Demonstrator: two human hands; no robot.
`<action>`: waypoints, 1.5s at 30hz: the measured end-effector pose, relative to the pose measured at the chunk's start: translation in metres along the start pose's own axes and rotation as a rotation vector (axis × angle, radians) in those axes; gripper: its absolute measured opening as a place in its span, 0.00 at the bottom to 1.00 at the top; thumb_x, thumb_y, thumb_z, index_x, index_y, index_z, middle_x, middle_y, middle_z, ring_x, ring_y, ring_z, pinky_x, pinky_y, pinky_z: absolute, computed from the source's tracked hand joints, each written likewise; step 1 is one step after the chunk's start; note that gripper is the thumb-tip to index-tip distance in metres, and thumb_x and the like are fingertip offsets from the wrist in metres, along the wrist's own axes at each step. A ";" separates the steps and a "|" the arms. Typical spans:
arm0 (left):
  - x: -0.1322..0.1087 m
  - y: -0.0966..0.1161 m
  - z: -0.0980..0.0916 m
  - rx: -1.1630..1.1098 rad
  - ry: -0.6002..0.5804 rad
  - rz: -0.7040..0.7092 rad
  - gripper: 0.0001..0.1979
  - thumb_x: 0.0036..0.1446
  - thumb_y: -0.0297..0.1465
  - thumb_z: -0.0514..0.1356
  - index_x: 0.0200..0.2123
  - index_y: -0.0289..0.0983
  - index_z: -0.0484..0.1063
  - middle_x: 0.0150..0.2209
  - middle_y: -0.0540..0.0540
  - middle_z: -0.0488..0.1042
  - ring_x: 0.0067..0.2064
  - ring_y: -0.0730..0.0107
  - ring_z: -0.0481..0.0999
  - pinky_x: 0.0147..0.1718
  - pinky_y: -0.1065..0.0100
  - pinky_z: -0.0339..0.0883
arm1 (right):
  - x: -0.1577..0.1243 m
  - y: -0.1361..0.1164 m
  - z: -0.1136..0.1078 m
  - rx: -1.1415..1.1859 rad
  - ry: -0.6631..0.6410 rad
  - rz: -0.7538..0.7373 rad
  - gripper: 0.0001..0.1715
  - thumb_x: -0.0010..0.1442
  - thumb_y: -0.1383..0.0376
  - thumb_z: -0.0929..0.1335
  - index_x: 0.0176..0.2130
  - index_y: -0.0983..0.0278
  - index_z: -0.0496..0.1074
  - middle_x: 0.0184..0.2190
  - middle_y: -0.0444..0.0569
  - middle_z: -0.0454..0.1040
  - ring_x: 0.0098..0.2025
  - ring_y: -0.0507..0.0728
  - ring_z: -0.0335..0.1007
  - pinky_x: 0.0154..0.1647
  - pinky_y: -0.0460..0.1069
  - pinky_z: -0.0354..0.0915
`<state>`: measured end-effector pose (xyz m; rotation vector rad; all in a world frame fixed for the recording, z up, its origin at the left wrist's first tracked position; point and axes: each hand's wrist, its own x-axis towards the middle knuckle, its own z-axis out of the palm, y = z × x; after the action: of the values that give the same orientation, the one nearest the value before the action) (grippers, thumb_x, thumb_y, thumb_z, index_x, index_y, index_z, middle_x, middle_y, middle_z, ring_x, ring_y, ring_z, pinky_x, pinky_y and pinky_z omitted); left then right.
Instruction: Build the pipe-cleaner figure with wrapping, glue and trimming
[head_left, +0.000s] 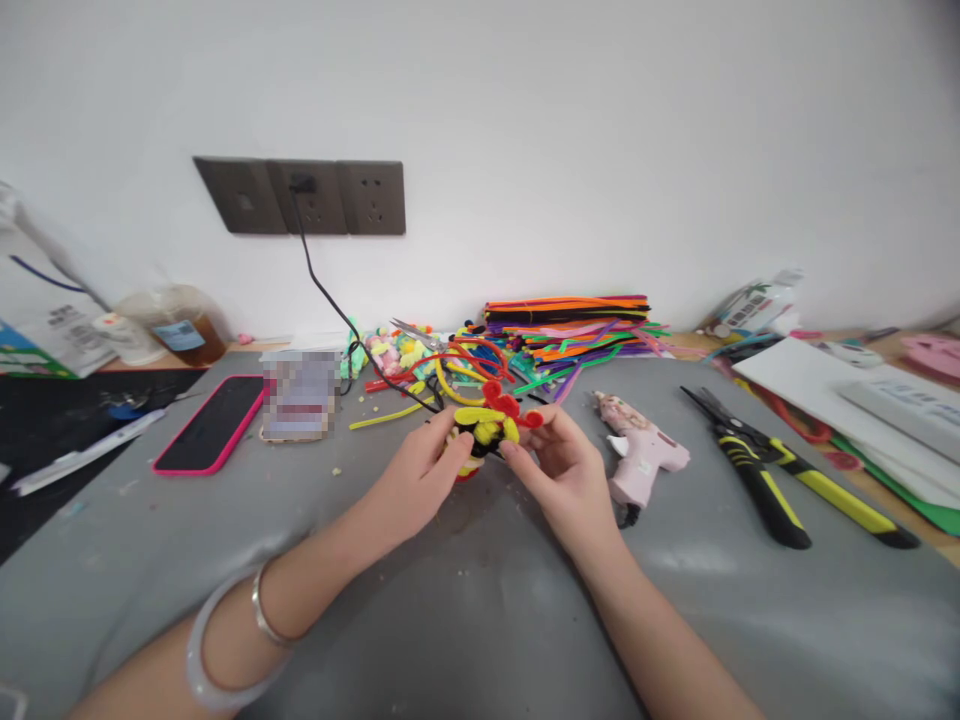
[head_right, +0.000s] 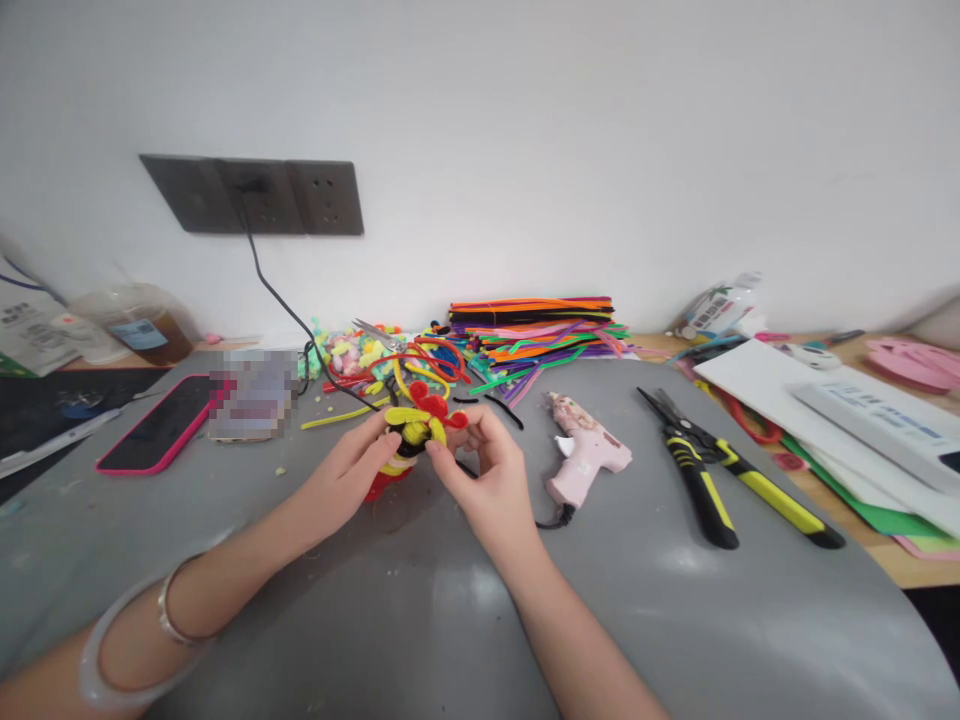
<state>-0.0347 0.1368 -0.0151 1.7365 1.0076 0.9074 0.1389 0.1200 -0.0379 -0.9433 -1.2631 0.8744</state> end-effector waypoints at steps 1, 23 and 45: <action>0.000 0.000 0.000 -0.001 0.000 0.001 0.13 0.69 0.36 0.51 0.46 0.38 0.72 0.40 0.45 0.78 0.48 0.59 0.75 0.49 0.63 0.70 | 0.000 0.000 0.000 -0.005 0.011 -0.007 0.16 0.57 0.58 0.77 0.37 0.58 0.69 0.30 0.42 0.71 0.30 0.52 0.67 0.35 0.49 0.66; 0.001 0.000 0.000 -0.094 -0.035 -0.018 0.14 0.67 0.36 0.53 0.48 0.38 0.75 0.45 0.45 0.81 0.53 0.57 0.76 0.54 0.61 0.69 | 0.001 -0.003 -0.001 0.067 0.007 0.050 0.19 0.55 0.57 0.78 0.39 0.57 0.67 0.30 0.40 0.70 0.30 0.52 0.66 0.34 0.48 0.65; 0.006 -0.003 0.008 -0.818 -0.040 -0.192 0.18 0.57 0.34 0.68 0.51 0.39 0.77 0.55 0.40 0.79 0.63 0.51 0.73 0.64 0.53 0.65 | 0.001 0.005 0.002 0.094 -0.163 0.111 0.24 0.59 0.48 0.76 0.48 0.57 0.73 0.45 0.50 0.80 0.47 0.59 0.79 0.48 0.53 0.75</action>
<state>-0.0260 0.1400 -0.0192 0.9484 0.6224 0.9711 0.1368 0.1229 -0.0425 -0.8882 -1.3053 1.1068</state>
